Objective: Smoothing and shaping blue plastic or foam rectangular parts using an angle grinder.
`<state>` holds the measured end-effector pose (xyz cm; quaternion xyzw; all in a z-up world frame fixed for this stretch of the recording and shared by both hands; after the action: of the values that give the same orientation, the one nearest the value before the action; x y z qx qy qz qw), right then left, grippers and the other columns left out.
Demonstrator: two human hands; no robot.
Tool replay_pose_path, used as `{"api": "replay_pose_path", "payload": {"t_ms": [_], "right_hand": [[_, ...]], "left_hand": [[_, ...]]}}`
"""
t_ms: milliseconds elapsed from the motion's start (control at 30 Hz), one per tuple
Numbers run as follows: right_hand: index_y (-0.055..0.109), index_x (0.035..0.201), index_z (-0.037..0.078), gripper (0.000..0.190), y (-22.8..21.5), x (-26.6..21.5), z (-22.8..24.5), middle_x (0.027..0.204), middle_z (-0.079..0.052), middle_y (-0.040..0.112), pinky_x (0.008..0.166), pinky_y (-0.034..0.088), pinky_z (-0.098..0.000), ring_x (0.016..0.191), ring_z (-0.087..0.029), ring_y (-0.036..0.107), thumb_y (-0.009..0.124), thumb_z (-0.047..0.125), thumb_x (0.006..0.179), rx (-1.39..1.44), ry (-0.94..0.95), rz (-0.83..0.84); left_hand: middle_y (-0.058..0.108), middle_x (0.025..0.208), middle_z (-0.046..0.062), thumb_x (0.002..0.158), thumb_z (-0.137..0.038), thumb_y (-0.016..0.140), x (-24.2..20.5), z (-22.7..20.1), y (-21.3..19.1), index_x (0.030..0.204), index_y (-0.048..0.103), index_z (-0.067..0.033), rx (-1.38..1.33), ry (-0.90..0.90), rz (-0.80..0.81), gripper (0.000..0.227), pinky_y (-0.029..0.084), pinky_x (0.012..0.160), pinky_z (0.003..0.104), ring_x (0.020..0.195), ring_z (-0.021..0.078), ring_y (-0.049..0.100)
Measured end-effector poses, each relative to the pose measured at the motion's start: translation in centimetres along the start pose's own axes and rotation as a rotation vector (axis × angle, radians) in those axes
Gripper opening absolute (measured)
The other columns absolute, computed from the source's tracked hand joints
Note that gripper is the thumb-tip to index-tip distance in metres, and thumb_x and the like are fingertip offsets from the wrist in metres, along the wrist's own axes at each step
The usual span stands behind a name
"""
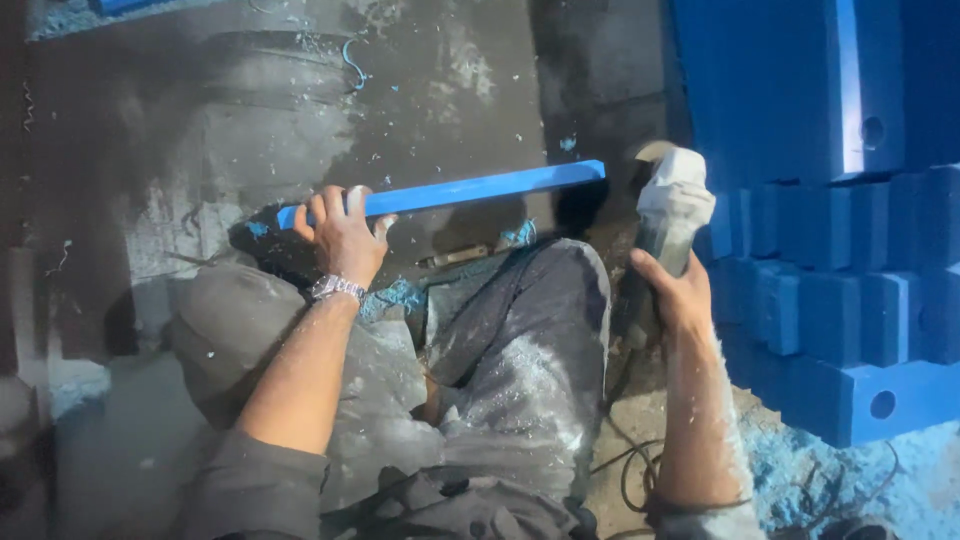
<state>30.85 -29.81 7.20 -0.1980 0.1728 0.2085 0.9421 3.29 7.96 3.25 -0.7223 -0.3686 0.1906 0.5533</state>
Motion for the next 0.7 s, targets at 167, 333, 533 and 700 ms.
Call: {"api": "replay_pose_path", "payload": {"t_ms": [167, 333, 533, 700], "right_hand": [[0.063, 0.126, 0.002, 0.059, 0.8, 2.5, 0.4, 0.11, -0.009, 0.072, 0.087, 0.055, -0.0348, 0.097, -0.02, 0.068, 0.082, 0.02, 0.073, -0.067, -0.016, 0.135], [0.064, 0.127, 0.002, 0.059, 0.1, 4.5, -1.2, 0.112, -0.01, 0.073, 0.09, 0.053, -0.0343, 0.099, -0.021, 0.068, 0.085, 0.025, 0.077, -0.285, 0.006, 0.084], [0.067, 0.125, 0.003, 0.057, 1.6, 4.4, -0.5, 0.111, -0.011, 0.074, 0.088, 0.054, -0.0348, 0.098, -0.021, 0.07, 0.084, 0.025, 0.075, -0.326, 0.091, 0.107], [0.067, 0.124, 0.003, 0.055, 1.4, 5.3, -2.2, 0.11, -0.011, 0.075, 0.087, 0.054, -0.0347, 0.096, -0.021, 0.07, 0.083, 0.024, 0.075, -0.27, 0.146, 0.094]], "left_hand": [[0.055, 0.122, 0.01, 0.082, -0.036, 0.084, 0.3, 0.4, 0.7, 0.119, 0.066, -0.019, 0.044, 0.003, -0.018, 0.045, 0.026, 0.107, 0.056, 0.123, 0.0337, 0.048], [0.055, 0.121, 0.012, 0.081, -0.038, 0.084, 0.1, 0.1, 0.8, 0.118, 0.066, -0.0175, 0.028, -0.003, 0.012, 0.046, 0.025, 0.106, 0.058, 0.122, 0.0351, 0.048], [0.055, 0.122, 0.01, 0.083, -0.037, 0.083, 0.0, 0.0, 0.8, 0.12, 0.066, -0.018, 0.057, -0.011, 0.024, 0.045, 0.025, 0.107, 0.057, 0.123, 0.0348, 0.047], [0.055, 0.121, 0.011, 0.082, -0.036, 0.083, 0.1, 0.2, 1.0, 0.121, 0.066, -0.0176, 0.042, -0.013, 0.034, 0.046, 0.024, 0.107, 0.057, 0.123, 0.0353, 0.047]]}}
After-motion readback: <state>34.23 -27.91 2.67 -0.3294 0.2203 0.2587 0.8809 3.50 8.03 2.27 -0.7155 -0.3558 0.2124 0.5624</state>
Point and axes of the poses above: each hand's wrist, its own x-axis towards the middle knuckle, its own y-axis out of the palm, z = x × y, the point moved 9 cm from there along x, towards the middle knuckle
